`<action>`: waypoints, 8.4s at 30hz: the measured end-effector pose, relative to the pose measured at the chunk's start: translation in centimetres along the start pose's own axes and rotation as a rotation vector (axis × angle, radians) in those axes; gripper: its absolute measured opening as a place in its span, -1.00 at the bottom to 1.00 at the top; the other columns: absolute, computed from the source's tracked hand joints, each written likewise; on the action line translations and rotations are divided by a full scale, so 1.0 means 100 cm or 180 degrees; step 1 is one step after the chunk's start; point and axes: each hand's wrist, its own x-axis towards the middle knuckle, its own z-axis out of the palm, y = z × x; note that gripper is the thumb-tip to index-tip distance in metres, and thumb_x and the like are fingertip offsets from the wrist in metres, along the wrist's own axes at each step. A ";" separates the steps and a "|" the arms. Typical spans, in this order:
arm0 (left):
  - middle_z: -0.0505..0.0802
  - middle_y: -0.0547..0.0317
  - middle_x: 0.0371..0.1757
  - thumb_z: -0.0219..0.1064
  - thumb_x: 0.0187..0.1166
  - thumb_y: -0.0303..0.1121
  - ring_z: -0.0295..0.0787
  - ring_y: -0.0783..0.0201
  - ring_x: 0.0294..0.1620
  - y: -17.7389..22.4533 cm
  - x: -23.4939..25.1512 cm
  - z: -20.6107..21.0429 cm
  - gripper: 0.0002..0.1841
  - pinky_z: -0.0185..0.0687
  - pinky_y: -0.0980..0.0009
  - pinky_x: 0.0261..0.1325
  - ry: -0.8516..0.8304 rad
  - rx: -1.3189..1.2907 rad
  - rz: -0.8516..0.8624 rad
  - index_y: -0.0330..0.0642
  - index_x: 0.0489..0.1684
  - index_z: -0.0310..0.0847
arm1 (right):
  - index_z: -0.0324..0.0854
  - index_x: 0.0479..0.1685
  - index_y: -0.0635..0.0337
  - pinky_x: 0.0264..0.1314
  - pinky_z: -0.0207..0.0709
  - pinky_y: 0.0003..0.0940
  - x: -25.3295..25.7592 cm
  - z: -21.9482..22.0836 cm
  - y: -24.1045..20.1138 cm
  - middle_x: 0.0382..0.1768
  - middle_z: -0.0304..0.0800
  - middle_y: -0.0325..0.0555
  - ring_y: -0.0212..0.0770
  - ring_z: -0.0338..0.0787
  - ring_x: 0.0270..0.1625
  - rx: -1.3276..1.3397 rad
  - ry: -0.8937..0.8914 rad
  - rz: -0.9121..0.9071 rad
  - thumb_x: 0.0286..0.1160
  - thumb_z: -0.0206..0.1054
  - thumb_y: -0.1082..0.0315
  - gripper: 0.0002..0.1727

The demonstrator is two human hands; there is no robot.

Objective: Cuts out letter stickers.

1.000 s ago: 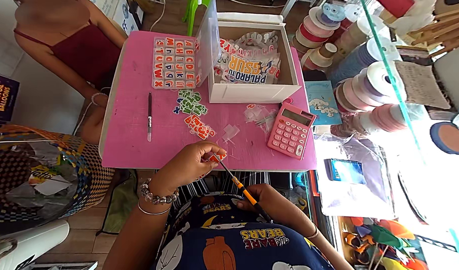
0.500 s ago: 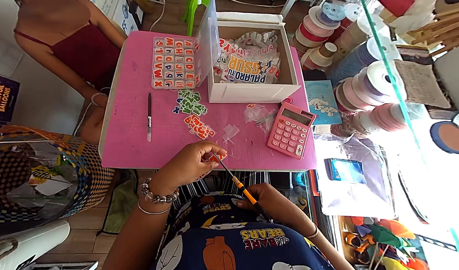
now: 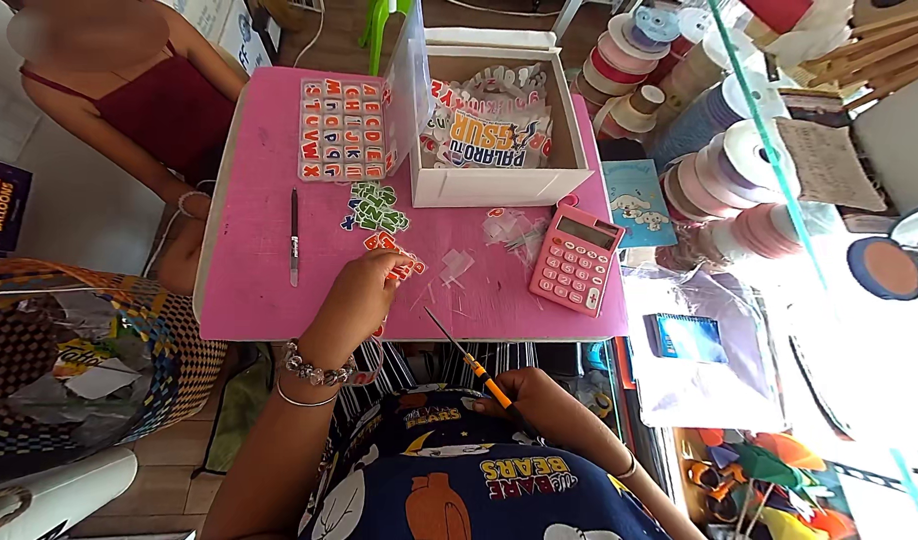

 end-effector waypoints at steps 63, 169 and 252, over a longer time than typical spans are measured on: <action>0.86 0.32 0.07 0.35 0.58 -0.51 0.75 0.54 -0.23 -0.005 -0.033 0.001 -0.72 0.68 0.65 -0.18 -0.0169 -0.2095 0.0113 -0.10 0.19 0.78 | 0.61 -0.50 0.04 -0.56 0.29 -0.61 0.001 -0.001 -0.007 -0.71 0.47 -0.46 -0.57 0.43 -0.66 0.0317 -0.0182 -0.0092 0.35 0.58 -0.10 -0.57; 0.82 0.21 0.04 0.38 0.57 -0.53 0.69 0.57 -0.32 0.005 -0.019 0.001 -0.63 0.62 0.64 -0.19 -0.1262 -0.1605 -0.0284 -0.09 0.34 0.66 | 0.63 -0.54 0.08 -0.55 0.26 -0.54 0.004 -0.002 -0.006 -0.72 0.46 -0.43 -0.55 0.41 -0.65 -0.0027 -0.0233 0.0016 0.39 0.56 -0.11 -0.53; 0.79 0.24 0.16 0.34 0.56 -0.48 0.73 0.58 -0.17 0.015 -0.035 0.003 -0.72 0.66 0.68 -0.16 -0.0784 -0.1813 0.0086 -0.13 0.19 0.74 | 0.59 -0.56 0.00 -0.57 0.27 -0.66 -0.007 -0.005 -0.004 -0.72 0.47 -0.51 -0.63 0.43 -0.66 0.0457 -0.0353 -0.0331 0.32 0.60 -0.04 -0.60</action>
